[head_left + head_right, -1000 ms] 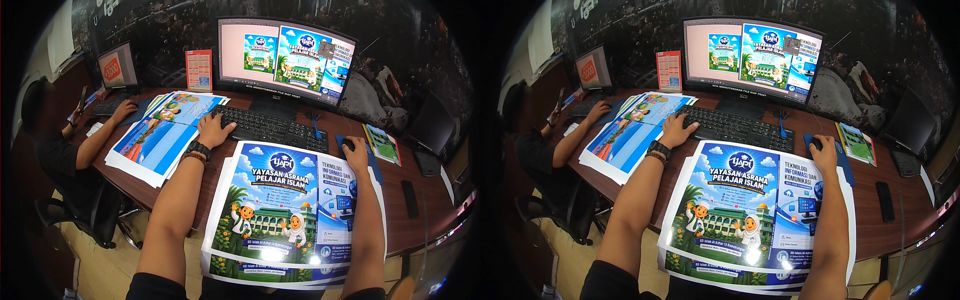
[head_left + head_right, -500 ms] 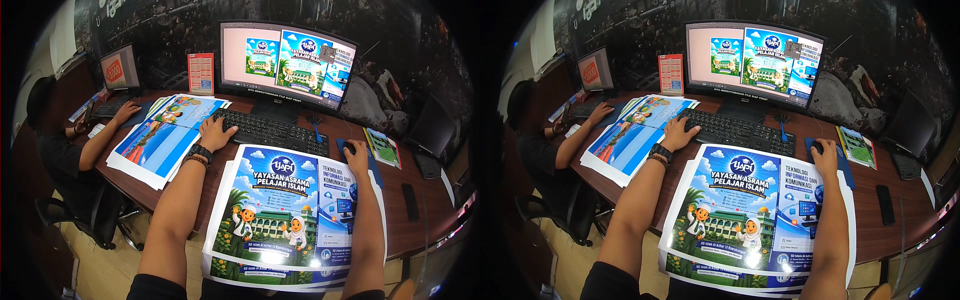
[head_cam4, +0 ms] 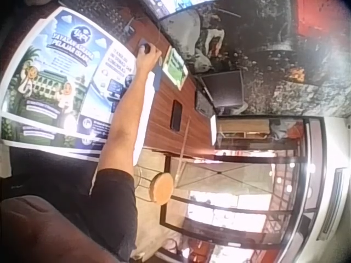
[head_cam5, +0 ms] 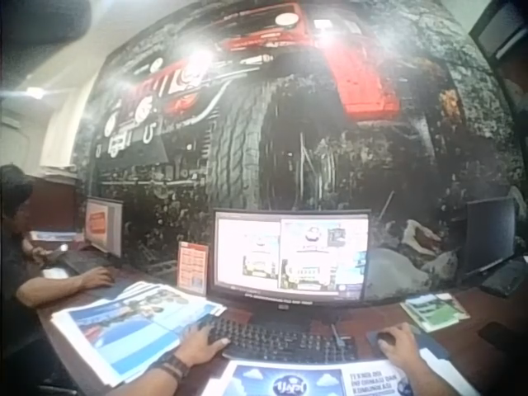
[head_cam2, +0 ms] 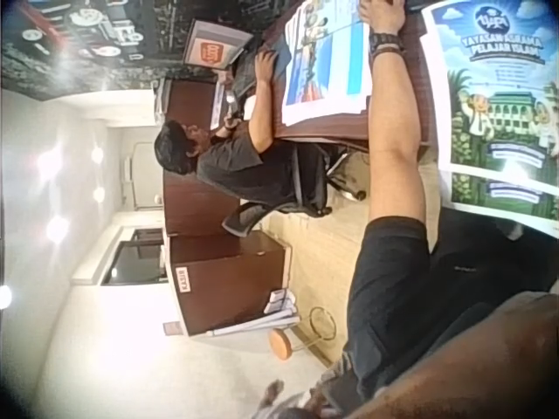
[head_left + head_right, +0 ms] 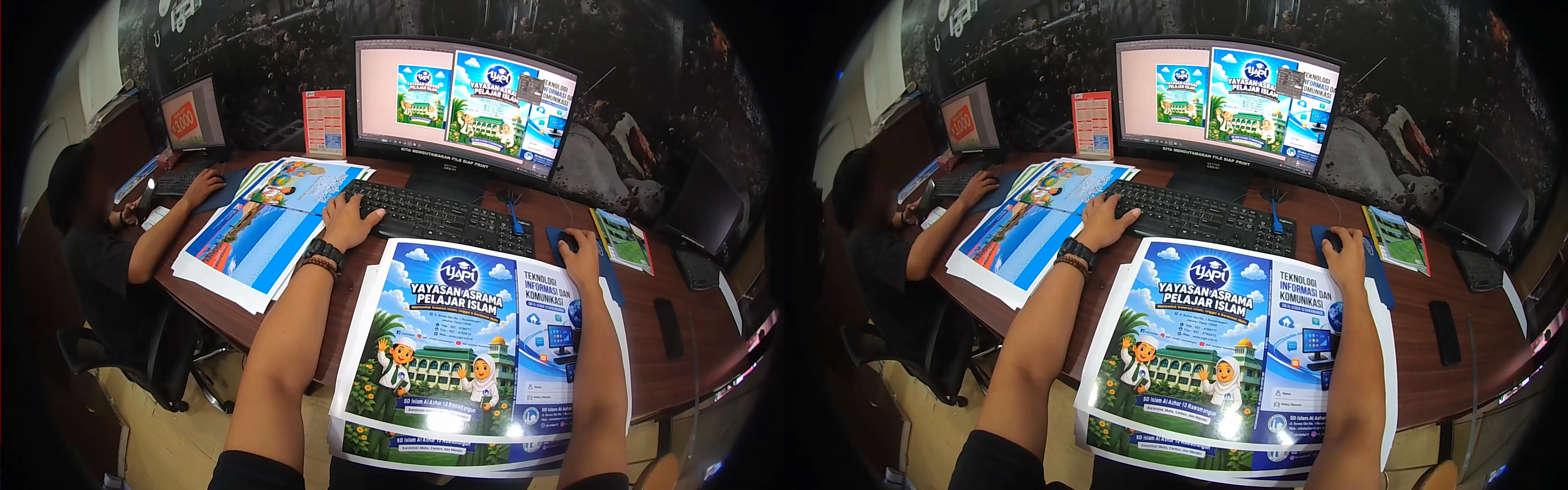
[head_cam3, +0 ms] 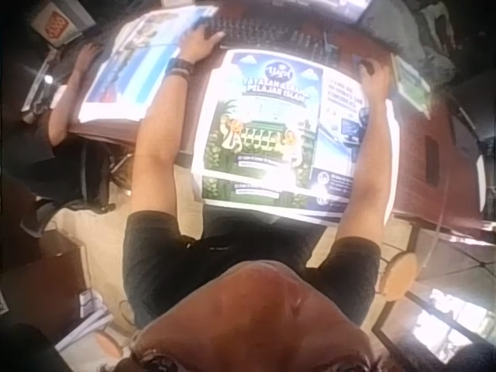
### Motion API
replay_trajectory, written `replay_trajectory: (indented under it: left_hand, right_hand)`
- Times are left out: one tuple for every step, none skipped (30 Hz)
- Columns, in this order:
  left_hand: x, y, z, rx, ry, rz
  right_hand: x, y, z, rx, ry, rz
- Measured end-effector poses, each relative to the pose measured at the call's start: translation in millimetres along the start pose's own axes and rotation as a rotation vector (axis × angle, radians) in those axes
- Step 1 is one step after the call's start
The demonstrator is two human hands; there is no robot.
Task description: Editing a digital flyer design on a computer and checking physical prints.
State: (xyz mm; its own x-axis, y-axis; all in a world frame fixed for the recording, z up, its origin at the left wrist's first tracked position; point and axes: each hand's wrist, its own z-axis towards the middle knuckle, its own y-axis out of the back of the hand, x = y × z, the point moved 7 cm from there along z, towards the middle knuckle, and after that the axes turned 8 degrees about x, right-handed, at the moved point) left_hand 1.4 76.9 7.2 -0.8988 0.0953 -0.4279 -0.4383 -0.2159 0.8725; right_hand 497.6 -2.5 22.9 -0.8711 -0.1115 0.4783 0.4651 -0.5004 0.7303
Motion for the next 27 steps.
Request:
replay_trajectory:
  left_hand:
    - [0.2,0.3,0.2,-0.003,-0.001,0.004]
    - [0.5,0.6,0.3,-0.007,-0.001,0.007]
    - [1.0,0.8,0.5,-0.007,-0.002,0.008]
    - [0.9,0.5,0.7,-0.001,-0.001,0.006]
    - [0.8,0.1,0.8,0.005,-0.001,0.004]
    - [0.4,0.0,0.9,0.005,-0.002,0.004]
    - [0.6,-0.1,0.9,0.002,-0.001,0.005]
    - [0.8,-0.1,0.9,-0.001,-0.001,0.007]
    - [0.8,-0.5,0.8,-0.002,-0.001,0.007]
    - [0.7,0.4,0.7,-0.025,-0.001,0.037]
    - [0.6,1.6,0.6,-0.048,0.0,0.066]
    - [1.4,1.8,0.8,-0.049,0.0,0.066]
    - [1.3,0.6,1.2,-0.017,0.0,0.037]
    - [1.1,-0.9,1.4,0.014,-0.001,0.007]
    - [0.2,-0.4,1.4,0.014,-0.001,0.007]
    - [0.6,-0.5,1.3,0.017,-0.002,0.004]
    - [1.0,-0.7,1.2,0.02,-0.002,0.001]
    - [1.6,-0.6,1.1,0.02,-0.001,0.002]
    - [1.2,-0.2,0.7,0.016,-0.001,0.001]
    - [0.8,0.2,0.5,0.012,-0.001,-0.001]
    - [0.2,0.2,0.3,0.012,-0.001,-0.001]
    - [0.5,0.1,0.5,0.009,0.002,0.0]
    - [0.8,0.1,0.7,0.005,0.004,0.001]
    - [1.0,0.1,1.0,0.005,0.004,0.001]
    - [1.4,0.0,1.3,0.007,0.002,0.0]
    - [1.6,-0.3,1.5,0.008,0.0,-0.002]
    - [1.7,-0.6,1.6,0.008,0.0,-0.002]
  right_hand:
    - [0.3,0.5,-0.2,-0.002,-0.003,-0.004]
    - [0.0,0.5,-0.3,-0.002,-0.003,-0.004]
    - [-0.9,0.0,-0.4,-0.002,-0.005,0.0]
    - [-2.0,-0.2,-0.3,-0.001,-0.006,0.004]
    - [-3.4,-0.6,0.1,-0.002,-0.006,0.004]
    - [-4.7,-0.9,0.6,-0.004,-0.005,0.001]
    - [-5.0,-1.2,1.0,-0.007,-0.004,-0.001]
    - [-4.8,-1.1,1.0,-0.007,-0.004,-0.001]
    - [-4.5,-1.0,0.9,-0.005,-0.007,0.0]
    - [-4.2,-0.9,0.9,-0.003,-0.01,0.0]
    - [-3.9,-1.0,0.9,-0.004,-0.009,0.001]
    - [-3.9,-1.2,1.0,-0.002,-0.011,0.0]
    - [-4.2,-1.2,1.1,-0.001,-0.014,-0.001]
    - [-3.9,-0.9,1.0,-0.001,-0.014,-0.002]
    - [-4.1,-0.2,0.8,-0.005,-0.027,-0.005]
    - [-3.8,-0.1,0.4,-0.008,-0.04,-0.007]
    - [-2.2,0.1,0.0,-0.008,-0.039,-0.007]
    - [-1.1,1.1,-0.3,-0.015,-0.054,-0.01]
    - [-1.1,2.5,-0.7,-0.022,-0.069,-0.014]
    - [-0.7,3.2,-0.8,-0.022,-0.069,-0.015]
    - [-0.5,3.6,-0.8,-0.02,-0.069,-0.014]
    - [-0.3,3.8,-0.8,-0.018,-0.069,-0.013]
    - [-1.2,3.4,-0.6,-0.018,-0.069,-0.013]
    - [-2.6,2.8,-0.1,-0.021,-0.067,-0.022]
    - [-3.1,2.5,0.1,-0.022,-0.065,-0.031]
    - [-3.0,2.5,0.0,-0.022,-0.065,-0.031]
    - [-2.7,2.6,-0.3,-0.021,-0.067,-0.028]
